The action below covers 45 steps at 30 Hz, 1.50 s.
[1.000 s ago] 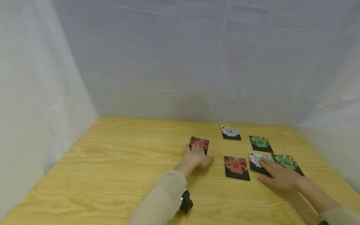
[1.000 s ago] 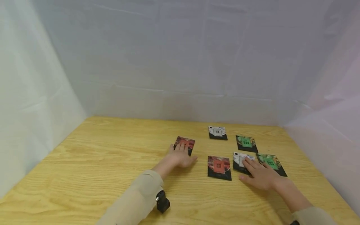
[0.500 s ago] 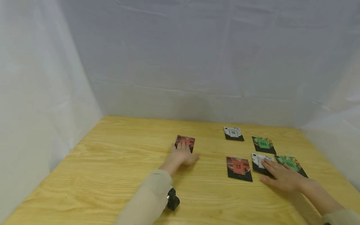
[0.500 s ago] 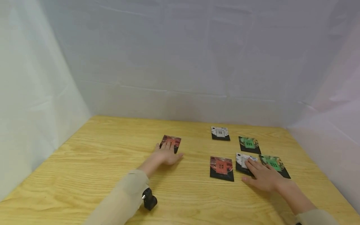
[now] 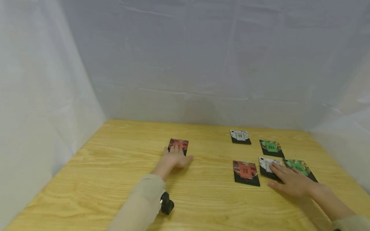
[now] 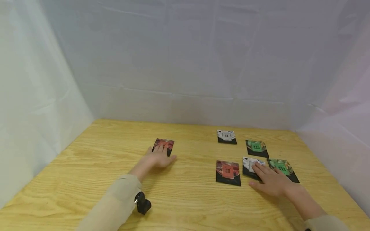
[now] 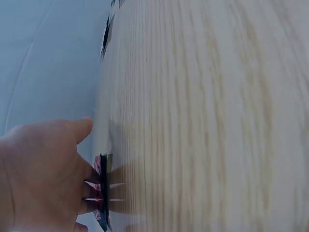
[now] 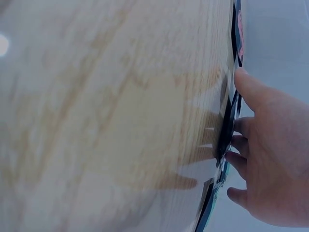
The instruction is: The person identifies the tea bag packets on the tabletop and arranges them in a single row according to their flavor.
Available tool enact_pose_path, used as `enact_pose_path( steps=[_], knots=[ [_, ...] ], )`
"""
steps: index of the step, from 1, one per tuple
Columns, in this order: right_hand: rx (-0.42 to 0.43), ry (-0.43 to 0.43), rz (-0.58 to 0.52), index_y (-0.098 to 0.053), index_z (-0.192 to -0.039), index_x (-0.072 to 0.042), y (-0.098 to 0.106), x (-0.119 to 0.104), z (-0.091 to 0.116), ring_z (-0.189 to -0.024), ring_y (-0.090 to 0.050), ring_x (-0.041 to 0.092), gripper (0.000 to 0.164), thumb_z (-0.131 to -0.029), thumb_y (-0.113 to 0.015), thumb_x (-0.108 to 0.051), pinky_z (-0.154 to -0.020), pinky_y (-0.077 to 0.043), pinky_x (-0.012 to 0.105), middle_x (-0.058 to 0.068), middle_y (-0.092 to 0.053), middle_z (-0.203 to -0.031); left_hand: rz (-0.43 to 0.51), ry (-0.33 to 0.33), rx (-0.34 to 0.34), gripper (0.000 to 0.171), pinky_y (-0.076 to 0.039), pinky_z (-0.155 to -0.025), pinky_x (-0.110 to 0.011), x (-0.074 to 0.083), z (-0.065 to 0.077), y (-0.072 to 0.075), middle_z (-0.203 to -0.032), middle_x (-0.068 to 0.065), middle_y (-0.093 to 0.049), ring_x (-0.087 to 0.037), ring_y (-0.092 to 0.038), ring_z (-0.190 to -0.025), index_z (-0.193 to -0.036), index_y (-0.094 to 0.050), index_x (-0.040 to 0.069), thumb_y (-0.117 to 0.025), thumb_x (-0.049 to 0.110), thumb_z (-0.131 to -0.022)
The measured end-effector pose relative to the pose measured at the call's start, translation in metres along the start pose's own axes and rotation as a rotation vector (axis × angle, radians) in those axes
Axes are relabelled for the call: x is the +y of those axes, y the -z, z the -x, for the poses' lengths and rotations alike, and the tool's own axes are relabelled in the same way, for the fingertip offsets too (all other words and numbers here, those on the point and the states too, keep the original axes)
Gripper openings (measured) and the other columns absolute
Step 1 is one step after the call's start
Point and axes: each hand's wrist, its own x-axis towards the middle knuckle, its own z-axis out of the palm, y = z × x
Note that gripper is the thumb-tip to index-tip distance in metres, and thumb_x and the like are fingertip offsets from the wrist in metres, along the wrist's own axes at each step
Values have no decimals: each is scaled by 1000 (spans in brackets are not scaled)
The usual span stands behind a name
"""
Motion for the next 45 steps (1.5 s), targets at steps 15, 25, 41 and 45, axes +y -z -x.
enact_pose_path(
  steps=[15,25,41,45],
  knots=[
    [-15,5,-6,-32,-142,5,4,-1,-1,-128,-26,51,74,-93,-46,-50,-96,-16,71,29,-26,-144,23,38,24,78,2,-108,-59,-55,15,12,-151,-27,-6,-40,-6,-138,-147,-11,-5,-29,53,-97],
    [-35,16,-23,-31,-141,7,4,3,-1,-127,-26,52,74,-94,-46,-48,-95,-17,71,31,-25,-144,-33,48,14,75,-1,-107,-61,-80,22,14,-150,-29,-7,-42,-7,-138,-146,-15,-6,-30,50,-98],
    [-7,30,8,-33,-140,8,2,4,-1,-127,-28,51,74,-94,-47,-47,-95,-20,71,31,-27,-143,-7,58,29,75,-4,-104,-65,-121,45,22,-146,-35,-12,-48,-10,-134,-141,-20,-14,-30,47,-99],
    [-9,29,8,-33,-140,8,3,4,0,-127,-28,51,74,-94,-47,-48,-94,-20,71,31,-27,-143,5,48,26,76,-4,-103,-66,-132,50,23,-145,-37,-12,-50,-10,-133,-140,-20,-15,-30,47,-99]
  ],
)
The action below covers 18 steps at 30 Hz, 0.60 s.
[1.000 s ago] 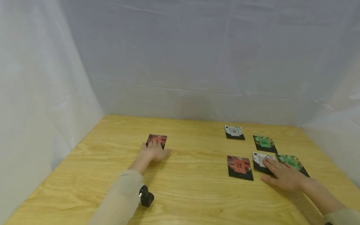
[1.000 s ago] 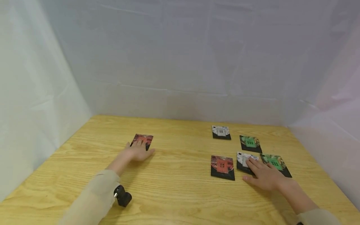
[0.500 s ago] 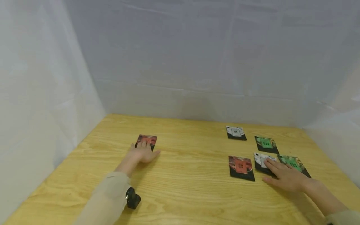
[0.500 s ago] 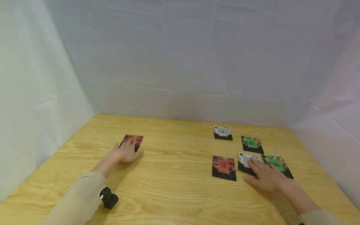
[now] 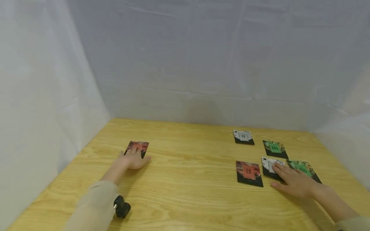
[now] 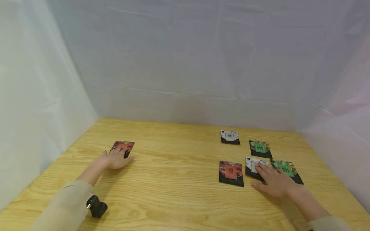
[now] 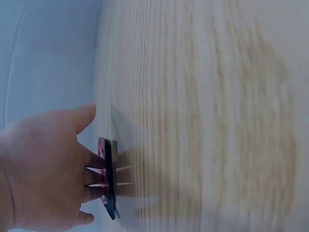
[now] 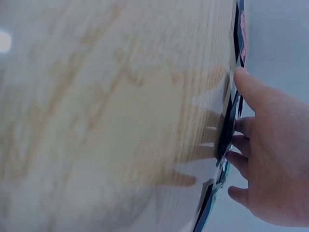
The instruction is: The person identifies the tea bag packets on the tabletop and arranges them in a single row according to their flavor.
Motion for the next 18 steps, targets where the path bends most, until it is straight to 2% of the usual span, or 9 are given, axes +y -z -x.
enact_pose_path(
  steps=[8,18],
  knots=[
    [-8,-4,-17,-32,-141,7,1,2,1,-127,-27,51,75,-93,-46,-50,-94,-21,71,31,-26,-144,18,-19,13,78,-3,-102,-68,-19,5,0,-146,-35,-9,-50,-9,-133,-141,-19,-15,-32,49,-98],
    [17,8,-14,-33,-141,6,2,1,0,-128,-26,50,75,-93,-46,-50,-94,-25,69,29,-26,-144,7,-35,36,77,-6,-101,-68,-28,16,4,-144,-38,-11,-51,-12,-132,-141,-18,-15,-33,47,-98]
  ],
)
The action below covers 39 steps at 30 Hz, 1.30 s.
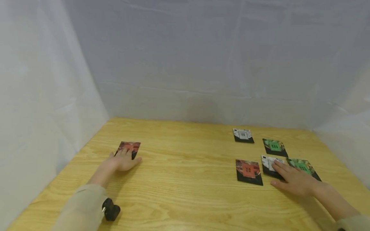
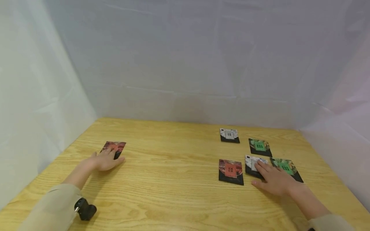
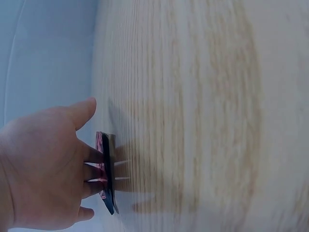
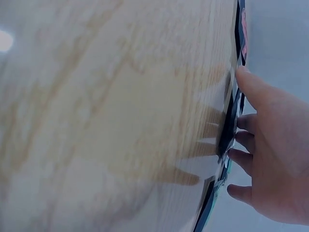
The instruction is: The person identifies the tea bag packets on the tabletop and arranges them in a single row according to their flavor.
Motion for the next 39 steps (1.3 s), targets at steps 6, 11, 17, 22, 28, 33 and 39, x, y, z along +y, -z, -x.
enact_pose_path(
  steps=[6,11,17,22,28,33,39],
  knots=[
    [64,55,4,-35,-141,2,4,-5,-1,-128,-29,49,69,-94,-48,-46,-94,-24,69,26,-30,-144,19,3,-16,79,-3,-101,-68,-2,4,1,-145,-38,-8,-52,-10,-132,-142,-16,-15,-33,48,-98],
    [97,191,0,-40,-141,-4,2,-17,-3,-129,-30,45,63,-93,-52,-43,-95,-24,68,20,-34,-144,22,2,-29,79,-2,-102,-68,-4,5,2,-144,-38,-6,-52,-8,-132,-142,-13,-15,-33,49,-98],
    [111,334,14,-41,-142,-15,-2,-32,-7,-129,-34,41,57,-93,-53,-41,-94,-30,65,12,-37,-145,24,-20,-40,80,-1,-101,-68,-5,8,3,-144,-38,-4,-53,-6,-131,-142,-11,-14,-31,50,-98],
    [115,396,93,-43,-141,-13,-6,-38,-9,-128,-37,37,57,-93,-53,-42,-94,-35,59,11,-37,-145,19,-30,-52,79,1,-101,-68,-6,7,0,-145,-37,-2,-53,-4,-132,-143,-9,-12,-29,50,-98],
    [89,397,94,-40,-142,-13,-6,-45,-14,-130,-35,34,59,-93,-51,-44,-97,-32,59,11,-33,-147,20,-33,-47,82,2,-101,-68,-7,8,-1,-146,-37,-1,-53,-4,-132,-144,-8,-11,-30,52,-98],
    [52,409,61,-37,-144,-11,-4,-57,-25,-132,-31,35,62,-94,-49,-46,-99,-28,61,12,-29,-149,29,-29,-46,83,3,-101,-68,-8,6,-2,-146,-36,-1,-52,-3,-132,-144,-6,-10,-30,54,-97],
    [-1,420,45,-34,-145,-8,-3,-73,-41,-135,-26,34,66,-94,-46,-49,-103,-23,59,12,-25,-151,21,-35,-48,84,3,-101,-67,-9,7,-3,-147,-35,-3,-51,-3,-133,-145,-6,-9,-30,55,-96]
  ],
)
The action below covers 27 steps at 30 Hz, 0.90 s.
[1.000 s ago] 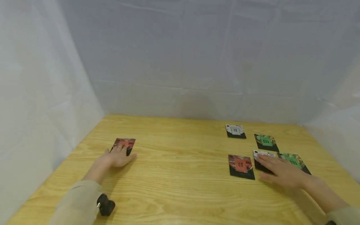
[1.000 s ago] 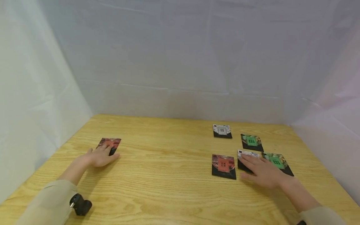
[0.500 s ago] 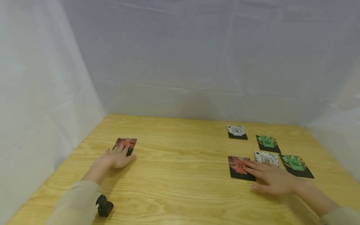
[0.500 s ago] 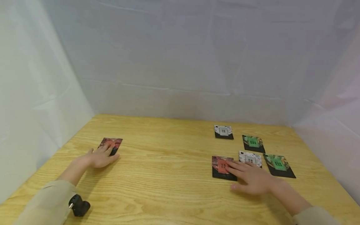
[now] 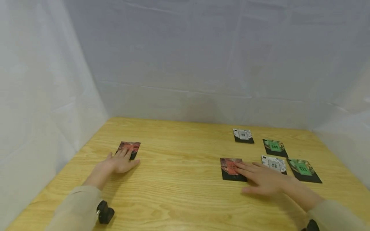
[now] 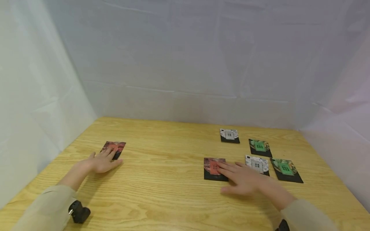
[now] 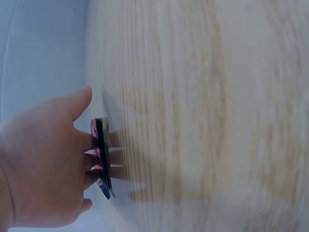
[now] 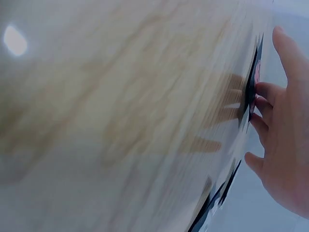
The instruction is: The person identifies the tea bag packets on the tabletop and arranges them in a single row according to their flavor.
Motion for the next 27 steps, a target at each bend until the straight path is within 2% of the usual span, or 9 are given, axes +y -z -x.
enact_pose_path(
  steps=[10,16,23,27],
  knots=[
    [-115,-12,-5,-27,-147,-9,4,-10,-26,-138,-19,32,69,-95,-41,-52,-106,-15,60,11,-16,-154,-26,-17,4,82,1,-101,-68,-1,1,0,-146,-36,-5,-52,-6,-132,-144,-9,-10,-31,53,-97],
    [-144,-31,-11,-25,-148,-12,4,-12,-42,-139,-18,28,72,-93,-40,-56,-108,-13,57,8,-15,-154,-30,-18,5,85,2,-101,-68,-4,0,-1,-146,-35,-5,-52,-5,-132,-145,-8,-10,-29,56,-96],
    [-188,-62,13,-23,-149,-17,9,-23,-69,-140,-17,23,76,-91,-35,-63,-111,-9,53,3,-13,-155,-24,-8,0,88,3,-101,-67,-6,-2,-1,-147,-35,-5,-51,-4,-133,-145,-8,-8,-30,60,-94],
    [-202,-65,7,-22,-149,-17,11,-31,-83,-140,-16,23,77,-90,-35,-65,-110,-8,54,3,-11,-155,-26,-12,1,89,3,-101,-68,-6,-2,-2,-147,-34,-5,-51,-5,-133,-145,-9,-9,-31,61,-93]
  ],
)
